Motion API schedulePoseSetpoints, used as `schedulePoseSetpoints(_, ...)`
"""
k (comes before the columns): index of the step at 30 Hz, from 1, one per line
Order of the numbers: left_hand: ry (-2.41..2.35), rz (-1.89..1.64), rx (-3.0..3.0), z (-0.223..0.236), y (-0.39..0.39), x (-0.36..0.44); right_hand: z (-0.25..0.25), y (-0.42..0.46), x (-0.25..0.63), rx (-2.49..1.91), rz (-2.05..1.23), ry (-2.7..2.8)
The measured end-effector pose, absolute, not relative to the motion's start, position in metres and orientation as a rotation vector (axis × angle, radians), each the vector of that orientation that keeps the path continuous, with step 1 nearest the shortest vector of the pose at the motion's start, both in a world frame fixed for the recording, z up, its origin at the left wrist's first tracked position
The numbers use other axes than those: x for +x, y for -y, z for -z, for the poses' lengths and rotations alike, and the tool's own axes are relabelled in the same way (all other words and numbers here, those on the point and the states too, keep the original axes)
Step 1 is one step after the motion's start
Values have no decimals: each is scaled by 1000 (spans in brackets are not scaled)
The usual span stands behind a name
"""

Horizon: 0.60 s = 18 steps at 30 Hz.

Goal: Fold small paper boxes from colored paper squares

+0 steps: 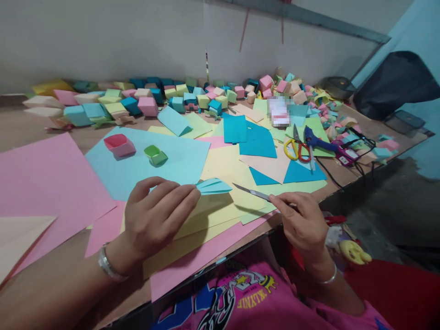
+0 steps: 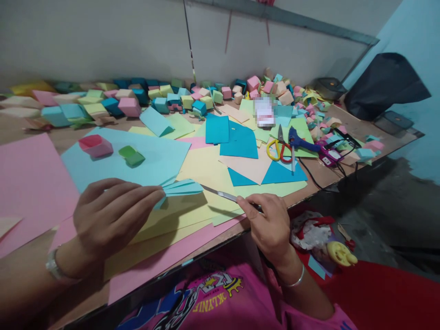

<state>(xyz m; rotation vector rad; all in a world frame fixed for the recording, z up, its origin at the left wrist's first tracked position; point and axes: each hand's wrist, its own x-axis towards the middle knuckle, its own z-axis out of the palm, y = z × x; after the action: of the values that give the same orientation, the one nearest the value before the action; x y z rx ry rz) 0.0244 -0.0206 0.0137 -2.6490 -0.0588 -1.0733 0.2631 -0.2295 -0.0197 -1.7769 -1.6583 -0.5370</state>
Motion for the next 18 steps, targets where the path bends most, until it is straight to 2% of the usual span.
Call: schedulePoseSetpoints(18, -4, 1072, -2630, -13, 23, 25, 25, 224, 255, -1816, 674, 1826)
